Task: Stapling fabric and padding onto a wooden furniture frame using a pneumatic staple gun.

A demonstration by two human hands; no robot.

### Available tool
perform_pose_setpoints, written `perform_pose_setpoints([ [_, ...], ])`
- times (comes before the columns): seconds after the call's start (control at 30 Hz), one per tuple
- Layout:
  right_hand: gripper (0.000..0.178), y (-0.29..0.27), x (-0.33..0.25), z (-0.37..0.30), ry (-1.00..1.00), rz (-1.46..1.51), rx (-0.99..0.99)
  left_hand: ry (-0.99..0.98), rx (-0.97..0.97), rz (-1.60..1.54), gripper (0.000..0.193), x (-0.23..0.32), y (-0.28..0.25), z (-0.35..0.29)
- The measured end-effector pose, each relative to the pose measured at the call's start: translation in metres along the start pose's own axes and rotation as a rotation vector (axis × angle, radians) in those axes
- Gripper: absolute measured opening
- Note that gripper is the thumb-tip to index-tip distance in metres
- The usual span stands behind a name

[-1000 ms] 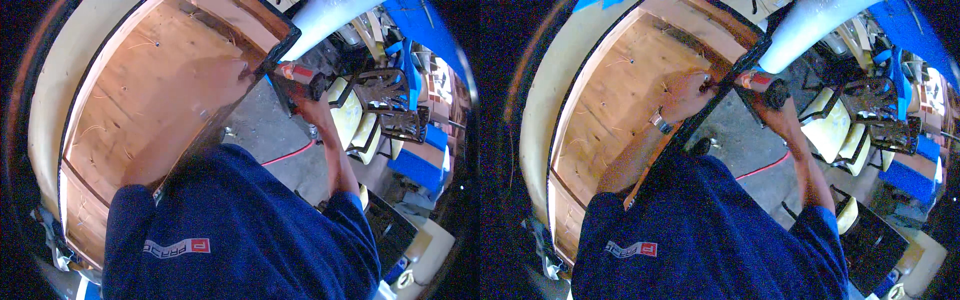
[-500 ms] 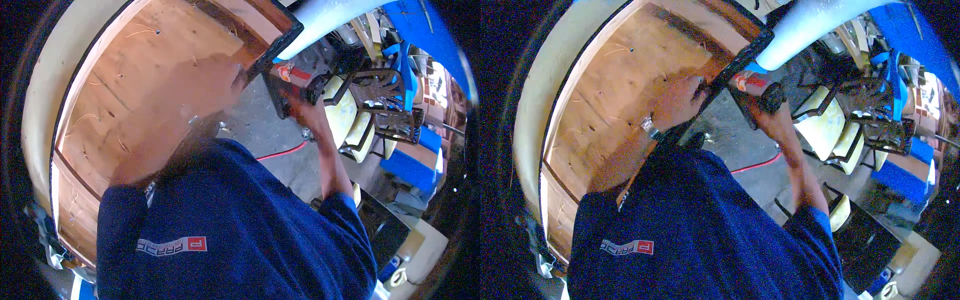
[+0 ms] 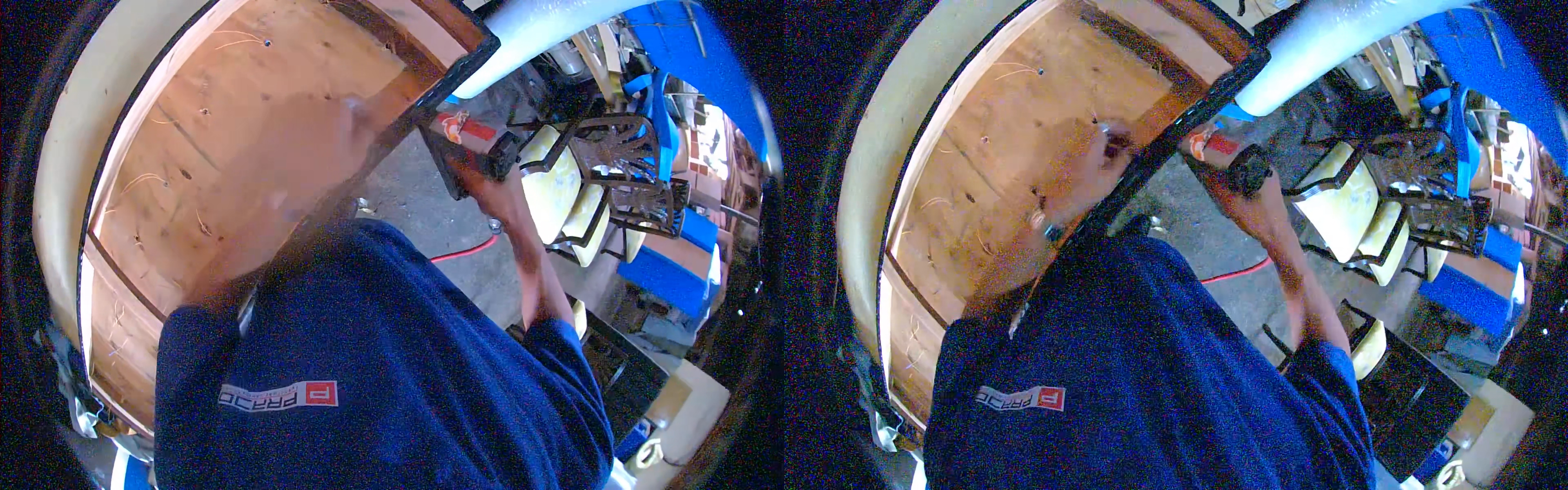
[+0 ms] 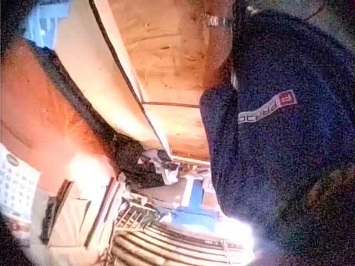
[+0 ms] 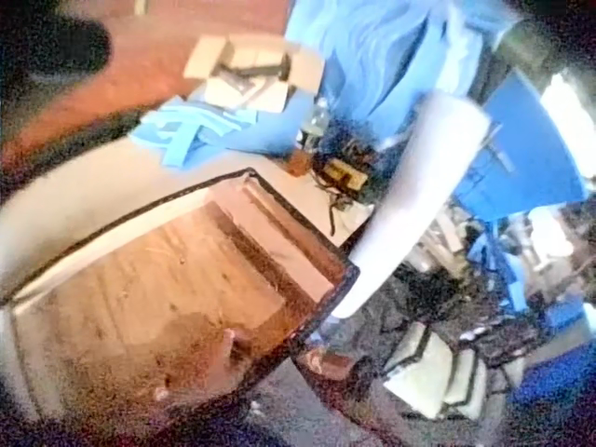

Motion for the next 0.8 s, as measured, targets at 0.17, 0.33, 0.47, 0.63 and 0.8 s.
perform_pose_setpoints([
  [0.17,0.043,0.008,0.005,-0.007,0.061,0.044,0.005,-0.198,0.004,-0.295,0.023,0.031,-0.028,-0.055],
  [0.33,0.043,0.021,0.019,-0.01,-0.293,-0.21,0.137,-0.303,-0.064,-0.079,0.029,0.028,-0.037,-0.125],
  [0.47,0.039,0.028,0.008,-0.015,-0.153,-0.176,0.113,-0.275,-0.134,0.123,0.031,0.026,-0.04,-0.134],
  [0.63,0.037,0.021,0.019,-0.032,0.234,0.098,0.188,-0.083,-0.221,0.535,0.034,0.046,-0.043,-0.126],
  [0.8,0.038,-0.005,0.052,-0.036,0.405,0.466,0.334,-0.048,-0.215,0.533,0.037,0.051,-0.054,-0.124],
])
Point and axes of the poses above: each hand's wrist, its own z-axis towards the middle knuckle, its own y-axis out of the palm, x = y × z, the point moved 3 cm from there along z, towards the middle knuckle, and after that the axes turned 11 degrees about -z, right-handed, at the moved point
